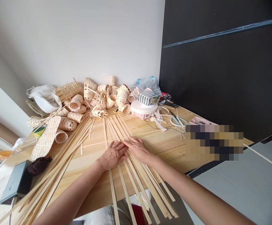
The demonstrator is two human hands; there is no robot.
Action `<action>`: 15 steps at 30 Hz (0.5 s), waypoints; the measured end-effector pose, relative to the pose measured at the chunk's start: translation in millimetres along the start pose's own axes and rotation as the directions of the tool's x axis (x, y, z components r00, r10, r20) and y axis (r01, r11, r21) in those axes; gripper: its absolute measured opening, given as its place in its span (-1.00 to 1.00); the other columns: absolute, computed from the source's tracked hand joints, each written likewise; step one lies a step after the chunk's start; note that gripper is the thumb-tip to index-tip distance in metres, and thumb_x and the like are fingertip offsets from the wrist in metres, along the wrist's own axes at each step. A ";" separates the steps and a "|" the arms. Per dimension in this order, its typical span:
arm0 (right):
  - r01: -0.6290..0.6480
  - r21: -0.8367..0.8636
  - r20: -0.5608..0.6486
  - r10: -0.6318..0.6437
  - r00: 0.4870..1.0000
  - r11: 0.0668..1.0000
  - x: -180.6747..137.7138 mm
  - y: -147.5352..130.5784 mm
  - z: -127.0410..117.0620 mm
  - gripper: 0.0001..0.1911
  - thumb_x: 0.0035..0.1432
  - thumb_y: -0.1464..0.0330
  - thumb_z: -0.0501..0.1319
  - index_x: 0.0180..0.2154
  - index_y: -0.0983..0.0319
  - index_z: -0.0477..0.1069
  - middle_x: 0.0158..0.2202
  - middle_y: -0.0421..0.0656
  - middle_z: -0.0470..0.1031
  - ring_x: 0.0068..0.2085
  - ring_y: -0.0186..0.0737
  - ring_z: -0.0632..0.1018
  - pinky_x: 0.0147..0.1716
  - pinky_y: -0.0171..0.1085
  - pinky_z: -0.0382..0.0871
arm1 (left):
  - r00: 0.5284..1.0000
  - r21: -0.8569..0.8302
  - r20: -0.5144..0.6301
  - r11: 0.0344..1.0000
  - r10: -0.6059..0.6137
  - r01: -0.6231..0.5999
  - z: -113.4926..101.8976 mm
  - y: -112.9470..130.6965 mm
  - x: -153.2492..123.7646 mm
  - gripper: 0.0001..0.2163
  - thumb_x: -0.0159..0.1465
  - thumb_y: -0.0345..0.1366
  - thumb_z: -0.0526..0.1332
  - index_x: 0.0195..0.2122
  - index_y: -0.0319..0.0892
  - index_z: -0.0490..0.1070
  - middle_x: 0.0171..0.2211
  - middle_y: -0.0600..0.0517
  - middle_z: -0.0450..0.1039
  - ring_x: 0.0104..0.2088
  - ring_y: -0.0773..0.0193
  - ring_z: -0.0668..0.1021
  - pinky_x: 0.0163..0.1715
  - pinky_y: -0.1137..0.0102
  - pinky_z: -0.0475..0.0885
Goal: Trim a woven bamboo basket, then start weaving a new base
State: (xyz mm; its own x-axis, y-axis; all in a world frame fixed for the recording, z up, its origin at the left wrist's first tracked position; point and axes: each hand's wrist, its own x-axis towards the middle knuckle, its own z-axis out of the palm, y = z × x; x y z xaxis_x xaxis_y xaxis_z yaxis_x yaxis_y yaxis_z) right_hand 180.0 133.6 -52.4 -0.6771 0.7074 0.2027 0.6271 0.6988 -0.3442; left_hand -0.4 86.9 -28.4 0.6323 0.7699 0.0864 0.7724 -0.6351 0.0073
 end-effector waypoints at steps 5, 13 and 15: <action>0.013 -0.009 0.000 -0.013 1.000 1.000 -0.4 1.9 3.1 -0.51 0.20 0.47 -0.13 0.16 0.15 0.08 0.11 -0.16 0.27 0.19 -0.11 0.08 0.05 -0.01 -0.01 | 1.000 0.012 -0.009 1.000 0.000 0.000 2.2 -1.1 -2.3 -0.58 0.31 -0.13 -0.10 0.18 -0.10 0.05 0.18 -0.03 0.11 0.17 0.11 0.15 0.13 0.05 0.00; -0.005 -0.011 -0.010 0.005 1.000 1.000 -1.4 -2.1 4.0 -0.51 0.18 0.48 -0.12 0.15 0.19 0.10 0.12 -0.12 0.26 0.18 -0.10 0.10 0.05 0.00 0.00 | 0.999 0.043 -0.032 0.999 -0.021 0.022 0.7 2.9 -5.4 -0.58 0.32 -0.15 -0.12 0.17 -0.14 0.07 0.14 -0.07 0.16 0.15 0.11 0.18 0.13 0.07 0.00; -0.012 -0.012 -0.018 0.012 1.000 1.000 -1.8 -3.9 2.0 -0.50 0.16 0.49 -0.10 0.15 0.20 0.12 0.12 -0.11 0.26 0.18 -0.11 0.12 0.05 -0.02 0.03 | 0.999 0.049 -0.037 0.998 -0.023 0.025 1.2 3.5 -5.8 -0.59 0.31 -0.16 -0.11 0.16 -0.16 0.08 0.13 -0.08 0.18 0.15 0.11 0.18 0.13 0.06 0.01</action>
State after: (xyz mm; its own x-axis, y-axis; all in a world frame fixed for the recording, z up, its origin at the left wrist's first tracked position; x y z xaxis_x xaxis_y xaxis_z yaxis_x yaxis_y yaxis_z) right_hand 178.0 129.4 -53.3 -0.6624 0.7176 0.2154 0.6398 0.6914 -0.3356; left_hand -1.3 80.4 -30.0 0.6114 0.7816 0.1234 0.7900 -0.6118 -0.0396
